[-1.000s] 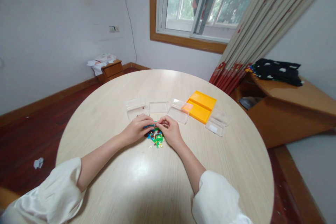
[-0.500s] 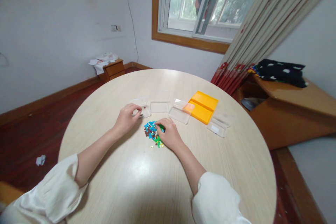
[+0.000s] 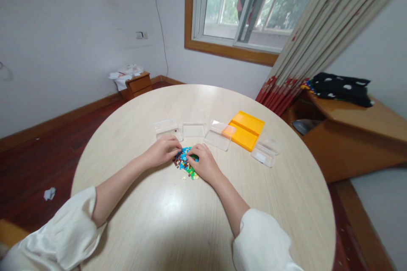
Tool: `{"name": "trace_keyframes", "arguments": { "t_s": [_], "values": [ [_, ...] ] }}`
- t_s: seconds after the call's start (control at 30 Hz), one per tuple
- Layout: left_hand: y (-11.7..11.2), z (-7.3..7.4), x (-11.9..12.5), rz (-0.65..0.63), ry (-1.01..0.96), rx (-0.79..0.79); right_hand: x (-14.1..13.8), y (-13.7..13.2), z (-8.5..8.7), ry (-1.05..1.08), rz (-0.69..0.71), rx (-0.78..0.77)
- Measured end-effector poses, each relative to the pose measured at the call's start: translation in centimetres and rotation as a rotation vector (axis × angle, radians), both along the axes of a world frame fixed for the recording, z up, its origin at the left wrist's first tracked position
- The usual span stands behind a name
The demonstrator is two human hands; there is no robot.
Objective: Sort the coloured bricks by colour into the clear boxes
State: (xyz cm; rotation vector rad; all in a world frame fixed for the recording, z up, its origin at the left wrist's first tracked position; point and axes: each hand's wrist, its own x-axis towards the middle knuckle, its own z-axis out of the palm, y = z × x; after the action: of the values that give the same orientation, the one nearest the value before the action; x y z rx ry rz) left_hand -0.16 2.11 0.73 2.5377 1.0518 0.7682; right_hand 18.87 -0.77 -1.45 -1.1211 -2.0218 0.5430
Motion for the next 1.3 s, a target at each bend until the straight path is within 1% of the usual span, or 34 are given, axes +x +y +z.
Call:
{"name": "trace_keyframes", "arguments": {
  "t_s": [0.1,0.2,0.37,0.43,0.53,0.6,0.8,0.87,0.93,1.07,1.13,1.2,1.27,1.3],
  "values": [
    [0.0,0.1,0.0,-0.025,0.053,0.001,-0.1,0.0,0.2,0.026,-0.004,-0.003],
    [-0.1,0.0,0.0,-0.04,0.066,0.004,-0.1,0.0,0.3,0.086,-0.055,-0.009],
    [-0.7,-0.3,0.8,-0.114,-0.013,0.065,0.1,0.1,0.0,0.138,-0.128,-0.04],
    [-0.9,-0.5,1.1,-0.127,-0.047,0.091,0.1,0.1,-0.1,0.141,-0.128,-0.05],
    [-1.0,-0.6,1.3,-0.086,-0.094,0.113,0.1,0.1,-0.1,0.151,-0.109,-0.064],
    [-1.1,-0.6,1.3,-0.06,-0.118,0.108,0.1,0.1,-0.1,0.159,-0.089,-0.069],
    [-1.2,-0.5,1.2,-0.055,-0.142,0.068,0.1,0.1,0.1,0.174,-0.033,-0.063],
    [-1.0,-0.3,1.1,-0.028,-0.151,0.063,0.1,0.0,0.3,0.169,-0.035,-0.037],
    [-0.7,-0.1,0.7,0.039,-0.171,0.077,0.0,-0.2,0.5,0.146,-0.02,0.022],
    [0.4,0.0,-0.4,0.312,-0.16,0.097,-0.3,-0.8,0.8,0.005,0.086,0.138],
    [0.9,-0.1,-0.9,0.41,-0.122,0.087,-0.5,-1.1,0.8,-0.065,0.113,0.166],
    [1.1,-0.2,-1.2,0.446,-0.104,0.083,-0.7,-1.2,0.8,-0.114,0.119,0.183],
    [1.1,-0.3,-1.1,0.426,-0.107,0.088,-0.9,-1.4,0.9,-0.152,0.119,0.191],
    [1.0,-0.3,-1.1,0.396,-0.111,0.087,-1.0,-1.4,0.9,-0.164,0.118,0.194]
  ]
}}
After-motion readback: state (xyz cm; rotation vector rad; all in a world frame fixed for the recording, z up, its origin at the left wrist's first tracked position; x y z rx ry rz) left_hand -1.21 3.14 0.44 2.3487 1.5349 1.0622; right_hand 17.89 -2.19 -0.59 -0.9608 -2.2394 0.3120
